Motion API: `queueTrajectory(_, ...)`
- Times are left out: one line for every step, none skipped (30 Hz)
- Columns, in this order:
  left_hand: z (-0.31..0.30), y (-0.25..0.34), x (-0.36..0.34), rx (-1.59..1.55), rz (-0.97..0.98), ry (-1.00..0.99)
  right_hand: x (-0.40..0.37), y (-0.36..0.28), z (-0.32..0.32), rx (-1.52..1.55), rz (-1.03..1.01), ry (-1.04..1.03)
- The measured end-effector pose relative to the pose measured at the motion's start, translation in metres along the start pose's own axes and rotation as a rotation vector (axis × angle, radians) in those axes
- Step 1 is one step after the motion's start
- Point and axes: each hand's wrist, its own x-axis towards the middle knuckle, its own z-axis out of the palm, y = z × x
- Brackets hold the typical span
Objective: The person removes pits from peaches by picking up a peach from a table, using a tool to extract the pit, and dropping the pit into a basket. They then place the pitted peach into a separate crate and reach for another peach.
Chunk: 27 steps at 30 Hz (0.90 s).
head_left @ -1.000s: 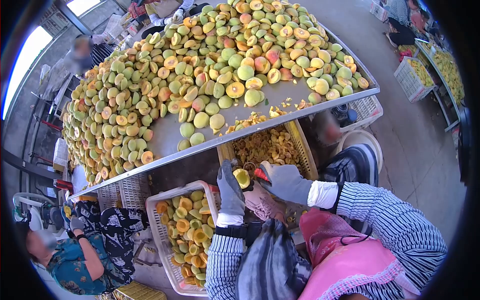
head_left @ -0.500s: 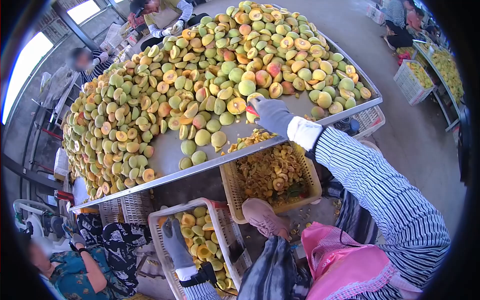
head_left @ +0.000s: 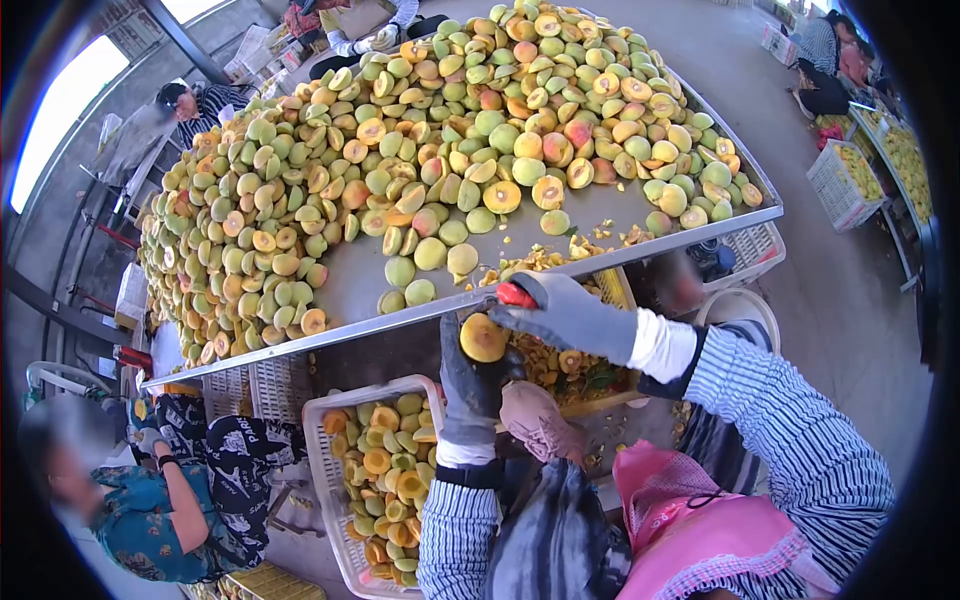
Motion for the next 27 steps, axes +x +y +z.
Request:
queueTrajectory(0.004, -0.001, -0.005, -0.105, -0.062, 0.060, -0.014, -0.003, 0.008, 0.000, -0.002, -0.004)
queueTrajectory(0.007, -0.005, -0.008, -0.211, -0.122, 0.122, -0.027, -0.007, 0.013, -0.077, -0.013, 0.032)
queueTrajectory(0.005, -0.009, -0.010, -0.212, -0.121, 0.127, -0.037, -0.009, 0.017, -0.155, -0.025, 0.069)
queueTrajectory(0.001, -0.013, -0.013, -0.208, -0.064, 0.120, -0.046, -0.010, 0.020, -0.234, 0.031, -0.053)
queueTrajectory(-0.002, -0.015, -0.016, -0.201, -0.009, 0.110, -0.053, -0.010, 0.025, -0.265, 0.064, -0.104)
queueTrajectory(-0.003, -0.010, -0.019, -0.197, -0.011, 0.109, -0.058, -0.008, 0.030, -0.295, 0.095, -0.156)
queueTrajectory(-0.003, -0.003, -0.021, -0.117, 0.006, 0.144, -0.060, -0.007, 0.035, -0.290, 0.093, -0.157)
queueTrajectory(-0.002, 0.003, -0.022, -0.037, 0.025, 0.178, -0.060, -0.006, 0.038, -0.274, 0.098, -0.174)
queueTrajectory(0.000, 0.004, -0.021, -0.138, 0.026, 0.172, -0.060, -0.004, 0.042, -0.258, 0.104, -0.190)
queueTrajectory(0.003, 0.001, -0.020, -0.136, 0.026, 0.170, -0.058, -0.003, 0.045, -0.256, 0.103, -0.188)
queueTrajectory(0.006, -0.006, -0.021, -0.405, -0.076, 0.225, -0.057, -0.001, 0.049, -0.219, 0.091, -0.173)
queueTrajectory(0.008, -0.006, -0.019, -0.675, -0.182, 0.279, -0.056, 0.001, 0.052, -0.183, 0.080, -0.158)
queueTrajectory(0.007, -0.006, -0.018, -0.673, -0.185, 0.276, -0.056, 0.005, 0.056, -0.180, 0.083, -0.157)
queueTrajectory(0.005, -0.004, -0.017, -0.835, -0.319, 0.296, -0.055, 0.010, 0.060, -0.108, 0.075, -0.154)
queueTrajectory(0.004, -0.002, -0.015, -0.995, -0.454, 0.318, -0.055, 0.012, 0.063, -0.036, 0.067, -0.154)
queueTrajectory(0.003, -0.004, -0.015, -0.990, -0.456, 0.322, -0.055, 0.013, 0.067, -0.031, 0.068, -0.157)
queueTrajectory(0.004, -0.006, -0.016, -1.000, -0.475, 0.348, -0.055, 0.013, 0.070, 0.026, 0.101, -0.191)
queueTrajectory(0.005, -0.005, -0.017, -1.009, -0.492, 0.375, -0.055, 0.012, 0.073, 0.083, 0.132, -0.226)
queueTrajectory(0.008, 0.002, -0.016, -0.929, -0.506, 0.430, -0.055, 0.011, 0.074, 0.094, 0.131, -0.230)
queueTrajectory(0.007, 0.003, -0.017, -0.919, -0.506, 0.435, -0.054, 0.008, 0.073, 0.193, 0.190, -0.293)
queueTrajectory(0.006, 0.004, -0.018, -0.863, -0.493, 0.455, -0.052, 0.004, 0.070, 0.289, 0.247, -0.357)
queueTrajectory(0.005, 0.005, -0.017, -0.810, -0.477, 0.474, -0.048, -0.003, 0.063, 0.292, 0.241, -0.359)
queueTrajectory(0.004, 0.007, -0.016, -0.718, -0.456, 0.470, -0.044, -0.010, 0.053, 0.439, 0.351, -0.468)
queueTrajectory(0.004, 0.015, -0.014, -0.717, -0.455, 0.468, -0.043, -0.014, 0.047, 0.585, 0.462, -0.576)
queueTrajectory(0.004, 0.027, -0.012, -0.642, -0.416, 0.453, -0.044, -0.013, 0.047, 0.920, 0.535, -0.586)
queueTrajectory(0.003, 0.034, -0.009, -0.566, -0.374, 0.437, -0.044, -0.010, 0.045, 0.918, 0.528, -0.582)
queueTrajectory(0.002, 0.034, -0.008, -0.566, -0.368, 0.435, -0.045, -0.006, 0.042, 0.988, 0.519, -0.643)
